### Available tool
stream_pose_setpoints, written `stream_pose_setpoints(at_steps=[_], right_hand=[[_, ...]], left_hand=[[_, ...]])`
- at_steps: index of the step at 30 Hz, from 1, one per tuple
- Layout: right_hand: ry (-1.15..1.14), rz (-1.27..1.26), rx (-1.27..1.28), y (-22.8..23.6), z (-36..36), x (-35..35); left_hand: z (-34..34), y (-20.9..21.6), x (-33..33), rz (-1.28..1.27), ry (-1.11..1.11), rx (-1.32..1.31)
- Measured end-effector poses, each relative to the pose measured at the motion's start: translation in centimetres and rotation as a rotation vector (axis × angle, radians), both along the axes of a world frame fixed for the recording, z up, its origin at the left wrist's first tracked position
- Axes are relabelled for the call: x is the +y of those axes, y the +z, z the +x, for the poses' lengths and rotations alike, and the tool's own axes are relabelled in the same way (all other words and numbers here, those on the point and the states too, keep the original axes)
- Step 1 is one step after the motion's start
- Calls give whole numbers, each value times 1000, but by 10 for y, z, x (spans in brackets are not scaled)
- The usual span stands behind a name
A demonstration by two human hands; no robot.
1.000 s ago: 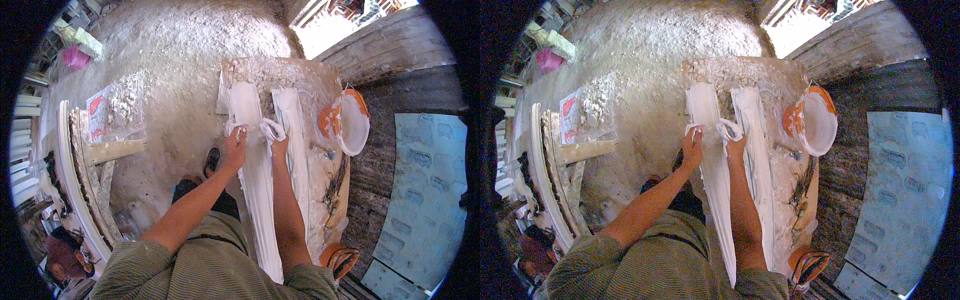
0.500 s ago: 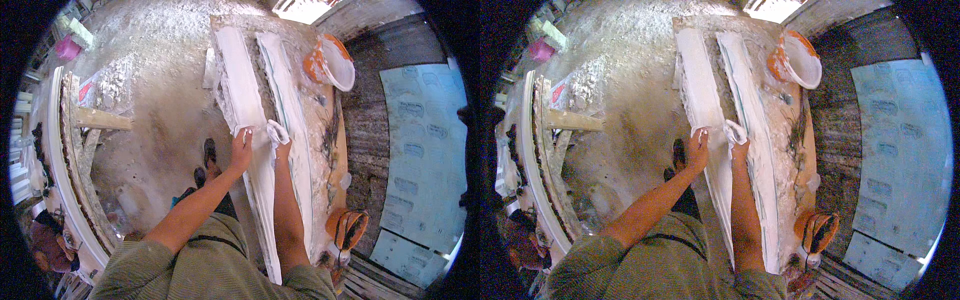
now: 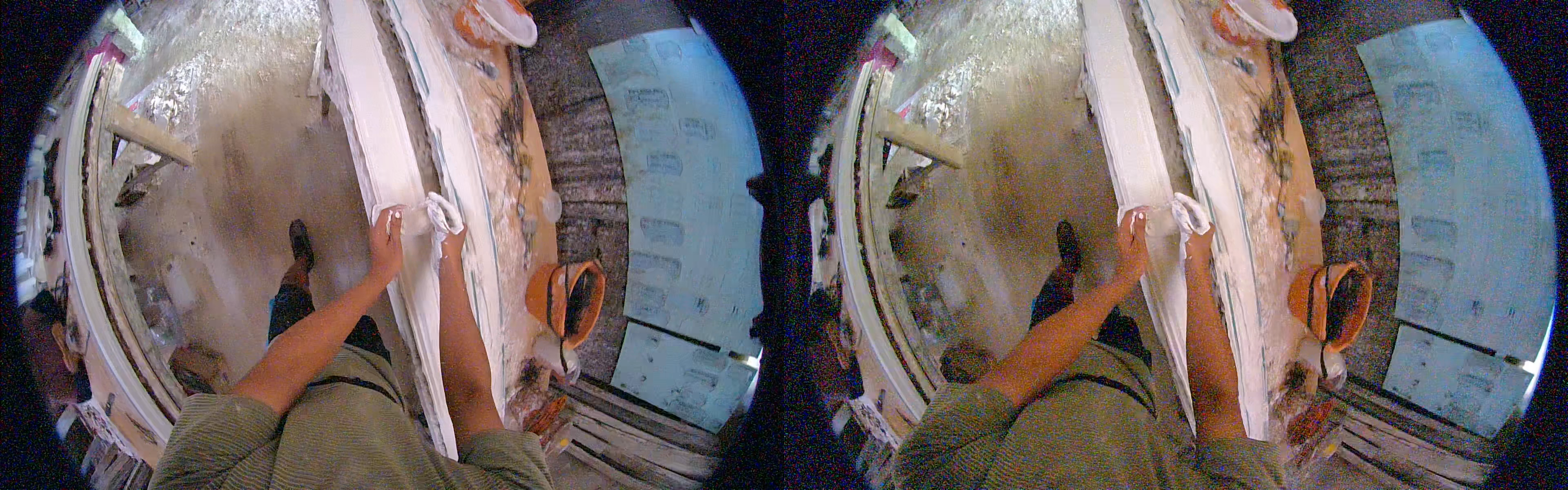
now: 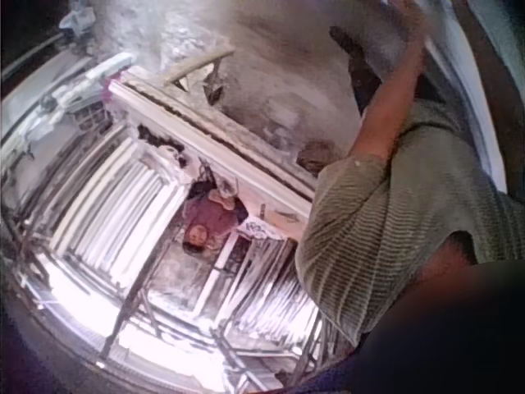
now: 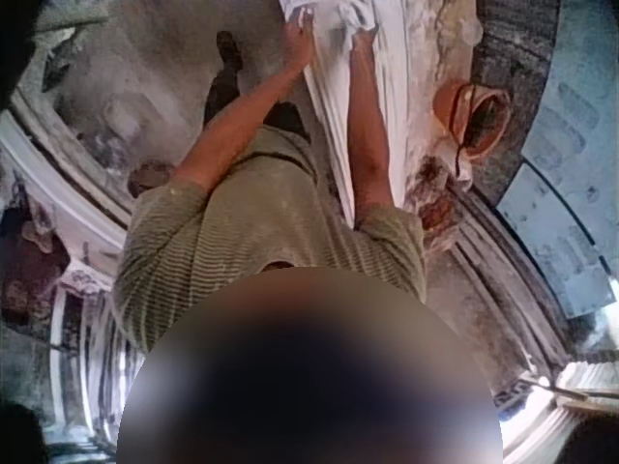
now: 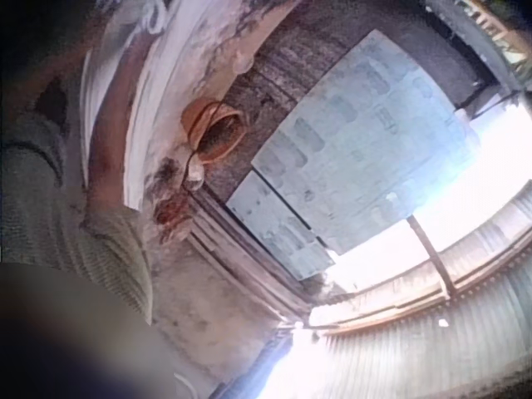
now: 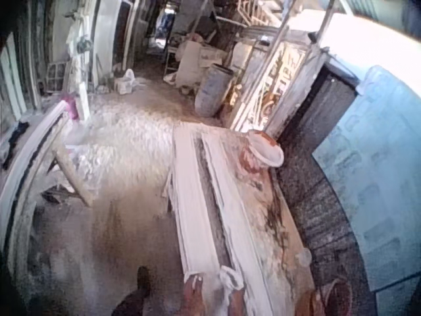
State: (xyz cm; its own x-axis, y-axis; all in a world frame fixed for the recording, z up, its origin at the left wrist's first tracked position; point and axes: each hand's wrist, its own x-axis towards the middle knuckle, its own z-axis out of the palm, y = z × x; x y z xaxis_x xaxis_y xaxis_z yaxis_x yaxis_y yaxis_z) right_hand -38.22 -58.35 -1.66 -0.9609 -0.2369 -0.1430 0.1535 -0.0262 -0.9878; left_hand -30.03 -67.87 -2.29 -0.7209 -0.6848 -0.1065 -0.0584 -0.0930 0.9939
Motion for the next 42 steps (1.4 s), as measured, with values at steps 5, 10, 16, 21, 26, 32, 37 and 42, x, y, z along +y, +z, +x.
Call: stream_pose_setpoints(at_steps=[5, 10, 16, 21, 26, 32, 37, 42], right_hand=[[1, -62, 28, -12, 69, 81], [3, 51, 41, -9, 150, 165], [-87, 21, 13, -8, 243, 258], [-78, 35, 30, -9, 323, 340], [-98, 54, 83, -18, 395, 424], [-144, 154, 44, -16, 485, 527], [-176, 122, -8, -21, 566, 609], [-225, 184, -31, -25, 655, 700]], left_hand=[[69, -3, 84, -24, 43, 12], [146, -5, 166, 1, 14, -8], [239, 0, 255, 76, -115, -167], [315, -4, 337, 72, -147, -52], [382, -12, 420, -32, -148, 61], [466, -25, 524, 23, -193, 51], [551, -30, 603, 76, -293, -34], [634, -33, 696, 68, -290, -30]])
